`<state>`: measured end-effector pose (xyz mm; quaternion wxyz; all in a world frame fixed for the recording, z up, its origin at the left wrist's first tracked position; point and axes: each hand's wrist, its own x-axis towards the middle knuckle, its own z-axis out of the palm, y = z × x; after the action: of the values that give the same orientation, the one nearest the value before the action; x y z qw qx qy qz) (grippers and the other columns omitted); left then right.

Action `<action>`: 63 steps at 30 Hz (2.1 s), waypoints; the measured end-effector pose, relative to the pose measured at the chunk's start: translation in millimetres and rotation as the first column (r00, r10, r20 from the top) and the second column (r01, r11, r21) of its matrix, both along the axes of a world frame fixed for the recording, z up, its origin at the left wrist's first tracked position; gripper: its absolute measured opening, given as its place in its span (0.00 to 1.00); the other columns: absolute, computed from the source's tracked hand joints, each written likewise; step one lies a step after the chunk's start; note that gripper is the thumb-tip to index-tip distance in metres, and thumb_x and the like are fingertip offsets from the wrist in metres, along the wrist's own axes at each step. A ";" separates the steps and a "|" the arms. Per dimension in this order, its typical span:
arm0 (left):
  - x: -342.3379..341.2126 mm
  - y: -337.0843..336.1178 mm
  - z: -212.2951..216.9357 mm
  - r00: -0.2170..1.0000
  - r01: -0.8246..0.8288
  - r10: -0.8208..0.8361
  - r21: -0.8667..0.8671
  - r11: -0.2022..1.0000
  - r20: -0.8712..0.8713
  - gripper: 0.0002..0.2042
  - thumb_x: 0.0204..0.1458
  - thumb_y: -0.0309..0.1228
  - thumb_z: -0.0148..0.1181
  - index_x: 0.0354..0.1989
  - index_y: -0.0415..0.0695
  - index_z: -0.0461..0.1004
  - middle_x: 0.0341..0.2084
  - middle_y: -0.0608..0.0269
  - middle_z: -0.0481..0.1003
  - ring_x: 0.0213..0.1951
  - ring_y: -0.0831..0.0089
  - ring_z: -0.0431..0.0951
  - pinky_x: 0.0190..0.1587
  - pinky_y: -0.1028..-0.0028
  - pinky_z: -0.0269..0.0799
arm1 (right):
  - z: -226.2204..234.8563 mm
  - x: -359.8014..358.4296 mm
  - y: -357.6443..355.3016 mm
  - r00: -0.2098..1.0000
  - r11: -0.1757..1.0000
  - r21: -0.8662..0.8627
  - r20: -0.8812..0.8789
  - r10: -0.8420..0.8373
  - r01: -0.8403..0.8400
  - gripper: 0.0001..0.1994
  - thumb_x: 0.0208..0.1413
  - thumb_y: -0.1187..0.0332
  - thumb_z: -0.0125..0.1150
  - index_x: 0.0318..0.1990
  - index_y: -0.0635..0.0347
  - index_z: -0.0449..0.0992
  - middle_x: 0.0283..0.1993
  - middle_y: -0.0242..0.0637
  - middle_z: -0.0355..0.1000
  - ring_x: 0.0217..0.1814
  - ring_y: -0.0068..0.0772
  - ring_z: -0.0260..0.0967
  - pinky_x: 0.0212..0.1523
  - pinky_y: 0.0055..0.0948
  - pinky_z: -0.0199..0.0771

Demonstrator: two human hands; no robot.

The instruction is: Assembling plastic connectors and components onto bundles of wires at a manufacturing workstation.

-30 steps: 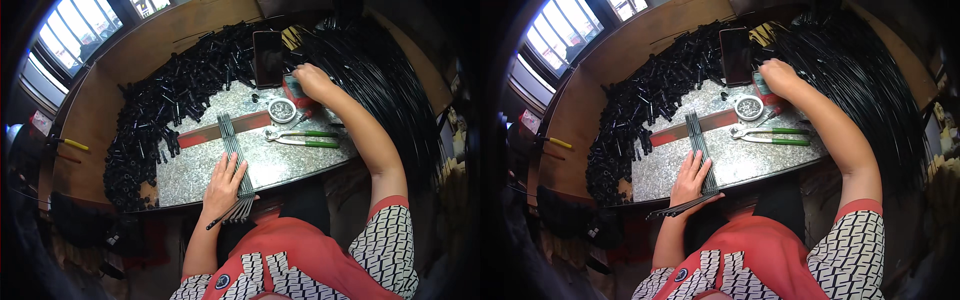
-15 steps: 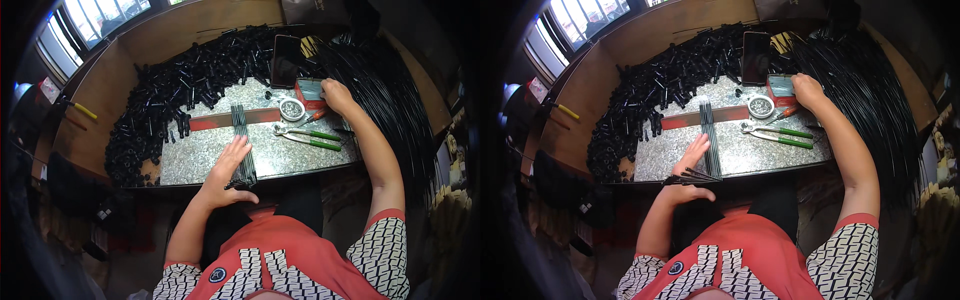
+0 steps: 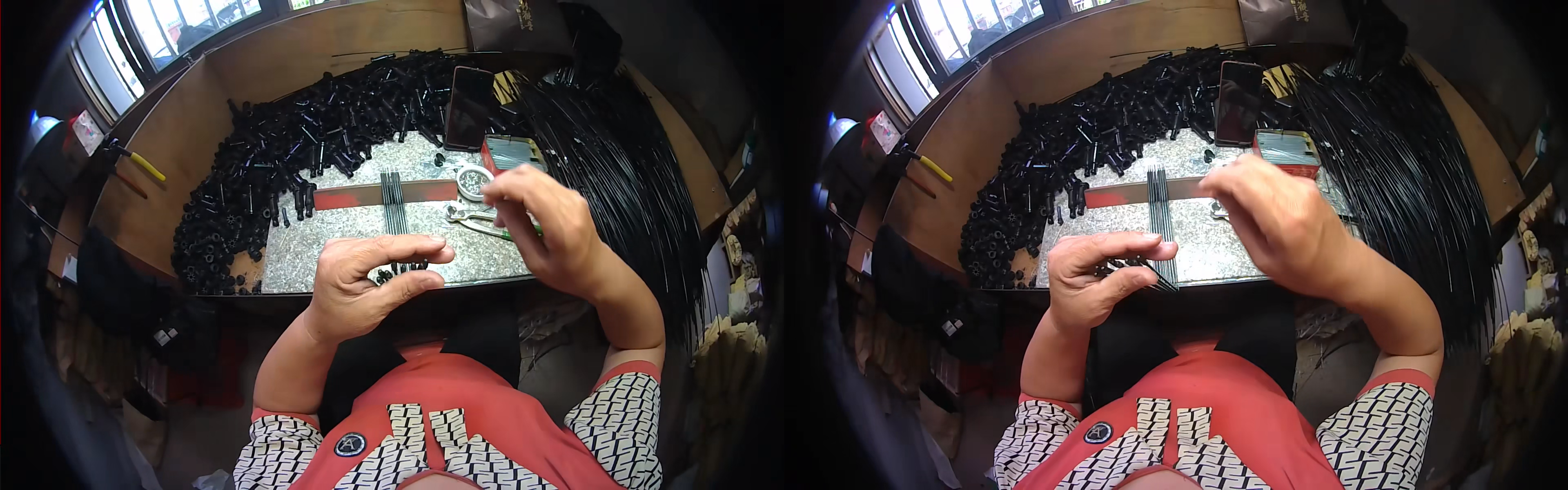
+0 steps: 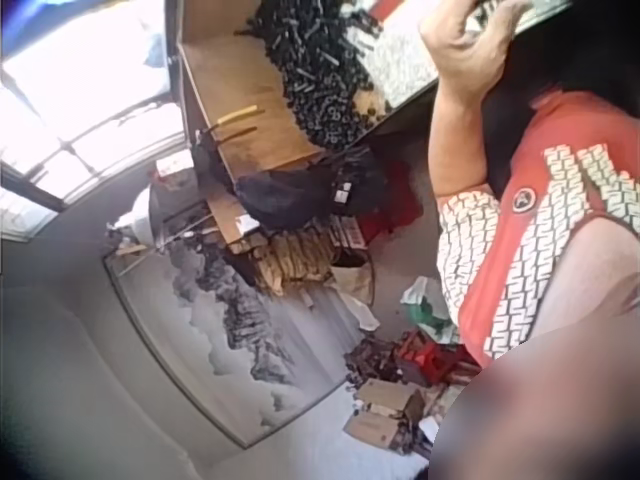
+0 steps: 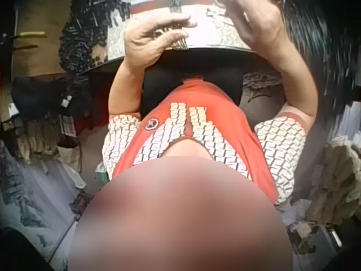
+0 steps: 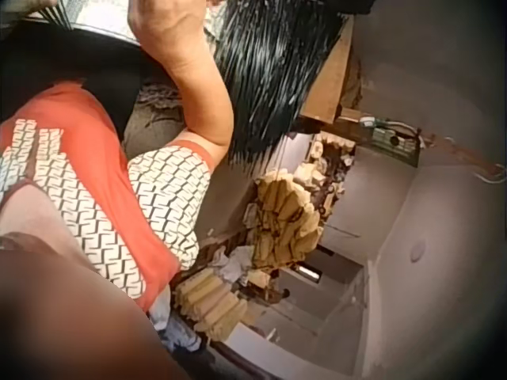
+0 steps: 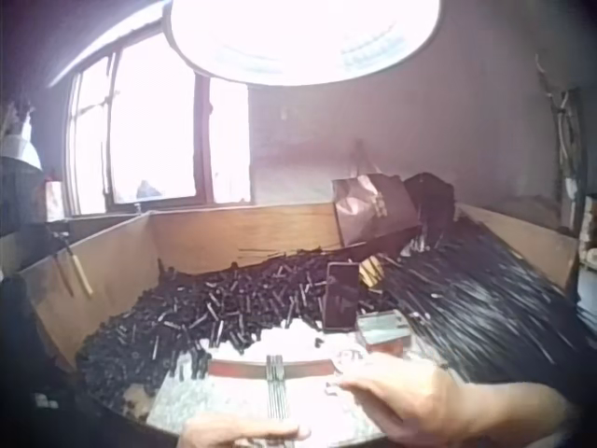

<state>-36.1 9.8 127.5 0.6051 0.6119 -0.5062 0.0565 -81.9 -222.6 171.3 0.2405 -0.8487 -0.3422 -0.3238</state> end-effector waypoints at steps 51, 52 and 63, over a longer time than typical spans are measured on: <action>7.5 0.2 -1.9 0.990 -0.126 0.125 0.003 0.992 0.068 0.08 0.46 0.21 0.67 0.35 0.35 0.79 0.29 0.54 0.81 0.31 0.70 0.82 0.34 0.77 0.77 | 0.2 -15.3 17.8 0.995 0.990 -0.137 0.098 -0.030 0.043 0.15 0.42 0.85 0.60 0.41 0.69 0.73 0.37 0.44 0.68 0.31 0.36 0.72 0.25 0.28 0.74; 7.2 -0.8 -1.3 0.989 -0.126 0.126 0.005 0.992 0.083 0.08 0.45 0.22 0.68 0.35 0.35 0.80 0.28 0.54 0.81 0.31 0.69 0.82 0.34 0.76 0.77 | -0.4 -15.2 15.6 0.996 0.988 -0.151 0.093 -0.018 0.032 0.14 0.43 0.85 0.59 0.41 0.69 0.73 0.37 0.44 0.68 0.32 0.37 0.72 0.26 0.29 0.74; 13.1 -4.0 -1.0 0.975 -0.095 0.082 0.054 0.994 0.206 0.14 0.42 0.30 0.71 0.36 0.38 0.80 0.26 0.58 0.81 0.32 0.63 0.82 0.39 0.71 0.77 | 11.8 -14.7 5.1 0.982 0.957 -0.288 0.166 0.086 -0.036 0.17 0.40 0.77 0.61 0.42 0.65 0.76 0.35 0.40 0.68 0.32 0.36 0.67 0.31 0.31 0.70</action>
<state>-23.0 5.8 126.5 0.5274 0.6438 -0.5392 0.1293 -96.6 -217.5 183.1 0.0952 -0.8313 -0.4311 -0.3378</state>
